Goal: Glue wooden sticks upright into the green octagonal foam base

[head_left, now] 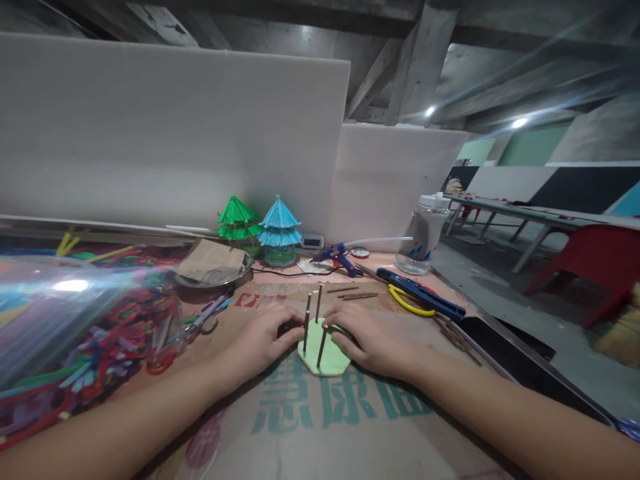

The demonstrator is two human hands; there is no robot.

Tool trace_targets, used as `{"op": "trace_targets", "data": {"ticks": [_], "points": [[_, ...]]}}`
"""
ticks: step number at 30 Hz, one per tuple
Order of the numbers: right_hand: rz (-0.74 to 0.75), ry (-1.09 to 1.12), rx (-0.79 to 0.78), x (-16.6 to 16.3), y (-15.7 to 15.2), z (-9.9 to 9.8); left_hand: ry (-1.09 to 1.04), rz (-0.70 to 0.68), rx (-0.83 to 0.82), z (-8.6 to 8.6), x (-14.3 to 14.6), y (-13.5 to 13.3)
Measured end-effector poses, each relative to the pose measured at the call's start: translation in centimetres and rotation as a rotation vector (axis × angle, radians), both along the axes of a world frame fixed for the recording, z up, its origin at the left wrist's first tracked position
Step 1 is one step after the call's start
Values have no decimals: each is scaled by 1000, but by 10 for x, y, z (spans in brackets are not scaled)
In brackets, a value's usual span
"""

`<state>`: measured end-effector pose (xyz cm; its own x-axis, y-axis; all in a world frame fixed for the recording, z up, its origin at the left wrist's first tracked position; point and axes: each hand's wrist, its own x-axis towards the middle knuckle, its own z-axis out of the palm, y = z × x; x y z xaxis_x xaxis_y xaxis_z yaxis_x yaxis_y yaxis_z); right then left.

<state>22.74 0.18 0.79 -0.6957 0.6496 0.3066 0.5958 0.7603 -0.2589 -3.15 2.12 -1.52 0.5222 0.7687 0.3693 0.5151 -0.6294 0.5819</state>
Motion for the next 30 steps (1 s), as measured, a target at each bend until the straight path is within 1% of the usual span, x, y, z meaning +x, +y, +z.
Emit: {"op": "trace_targets", "data": {"ticks": [7, 11, 14, 18, 24, 27, 30], "points": [[23, 23, 10, 1, 4, -6, 25, -1, 19, -1, -1, 0], [6, 34, -30, 1, 2, -2, 58, 76, 46, -1, -1, 2], [29, 33, -70, 2, 0, 3, 56, 116, 40, 0, -1, 4], [61, 20, -118, 4, 2, 5, 29, 115, 14, 2, 0, 4], [57, 63, -138, 5, 8, 0, 11, 110, 42, 1, -2, 6], [40, 51, -125, 7, 8, -1, 1, 110, 37, 2, -4, 7], [17, 38, -78, 8, 11, -4, 26, 148, 31, 5, -4, 6]]}}
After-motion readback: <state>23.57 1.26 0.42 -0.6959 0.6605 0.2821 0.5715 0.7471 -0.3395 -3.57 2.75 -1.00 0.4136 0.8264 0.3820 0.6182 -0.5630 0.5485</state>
